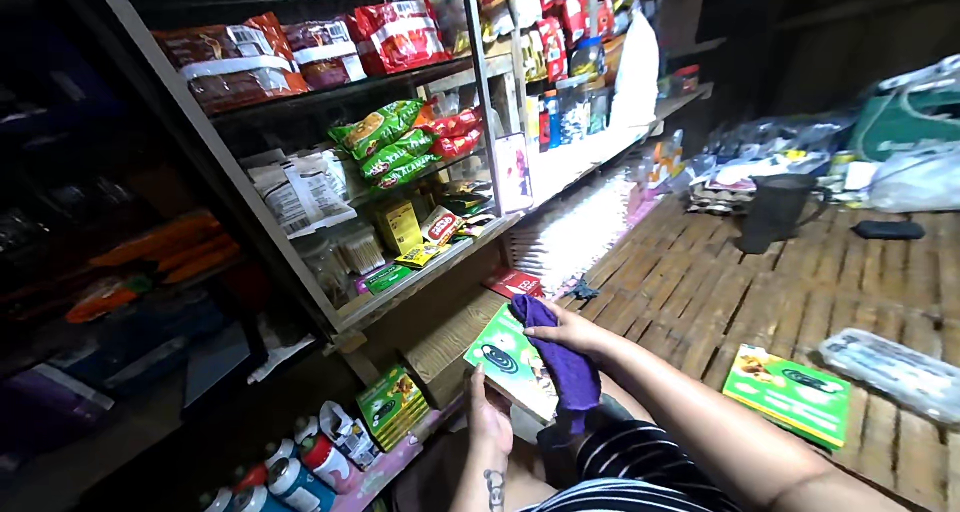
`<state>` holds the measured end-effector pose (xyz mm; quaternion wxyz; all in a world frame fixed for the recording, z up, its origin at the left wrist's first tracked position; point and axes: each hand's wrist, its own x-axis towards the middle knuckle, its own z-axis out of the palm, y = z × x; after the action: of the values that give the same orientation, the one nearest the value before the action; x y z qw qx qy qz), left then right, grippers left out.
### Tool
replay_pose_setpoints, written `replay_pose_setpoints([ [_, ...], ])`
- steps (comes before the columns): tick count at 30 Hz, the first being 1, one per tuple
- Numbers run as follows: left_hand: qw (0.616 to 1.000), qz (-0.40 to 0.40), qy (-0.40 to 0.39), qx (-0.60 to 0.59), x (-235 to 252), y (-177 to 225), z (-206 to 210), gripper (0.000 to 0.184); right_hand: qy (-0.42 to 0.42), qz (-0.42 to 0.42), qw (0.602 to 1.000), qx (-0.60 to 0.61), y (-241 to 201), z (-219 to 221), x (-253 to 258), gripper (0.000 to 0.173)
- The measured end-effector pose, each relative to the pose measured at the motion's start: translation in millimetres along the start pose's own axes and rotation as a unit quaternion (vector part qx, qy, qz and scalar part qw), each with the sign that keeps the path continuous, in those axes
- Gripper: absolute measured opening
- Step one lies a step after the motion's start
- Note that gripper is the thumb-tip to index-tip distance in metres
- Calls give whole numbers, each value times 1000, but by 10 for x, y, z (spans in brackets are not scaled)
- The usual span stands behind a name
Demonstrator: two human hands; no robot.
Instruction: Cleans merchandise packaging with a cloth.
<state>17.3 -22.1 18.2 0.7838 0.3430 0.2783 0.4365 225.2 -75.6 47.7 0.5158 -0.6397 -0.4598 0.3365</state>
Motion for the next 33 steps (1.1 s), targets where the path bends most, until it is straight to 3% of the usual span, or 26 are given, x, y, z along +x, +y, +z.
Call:
replay_pose_setpoints([
  [3, 997, -43, -55, 13, -148, -38, 48, 50, 8, -12, 999, 32, -37, -8, -24, 70],
  [5, 992, -68, -105, 23, -255, -68, 59, 45, 3, -35, 999, 22, -33, -11, -10, 55],
  [7, 986, -75, -146, 9, -333, -107, 64, 36, 23, -67, 997, -32, -29, -21, 5, 53],
  [9, 983, -69, -169, -4, -357, -159, 64, 39, 68, -111, 980, -151, -19, -4, 22, 61],
  [12, 988, -49, -147, 5, -443, -284, 84, 37, 69, -179, 939, -287, -34, 171, -25, 67],
  [16, 996, -15, -86, 16, -472, -433, 85, 27, -46, -269, 913, -303, -33, 538, -262, 59],
  [20, 996, 1, -90, 15, -398, -445, 52, 19, -134, -383, 876, -262, 5, 573, -248, 52],
  [23, 997, -9, -76, 7, -470, -402, 92, 26, -67, -396, 881, -249, -7, 469, -104, 48],
  [27, 997, -12, -75, 20, -497, -422, 80, 34, 26, -275, 930, -243, 48, 462, 27, 51],
  [30, 996, 3, -68, 58, -469, -411, 84, 31, 2, -352, 900, -256, -37, 619, -143, 51],
  [33, 993, 13, -80, 91, -410, -395, 57, 30, -111, -457, 855, -220, -157, 668, -225, 47],
])
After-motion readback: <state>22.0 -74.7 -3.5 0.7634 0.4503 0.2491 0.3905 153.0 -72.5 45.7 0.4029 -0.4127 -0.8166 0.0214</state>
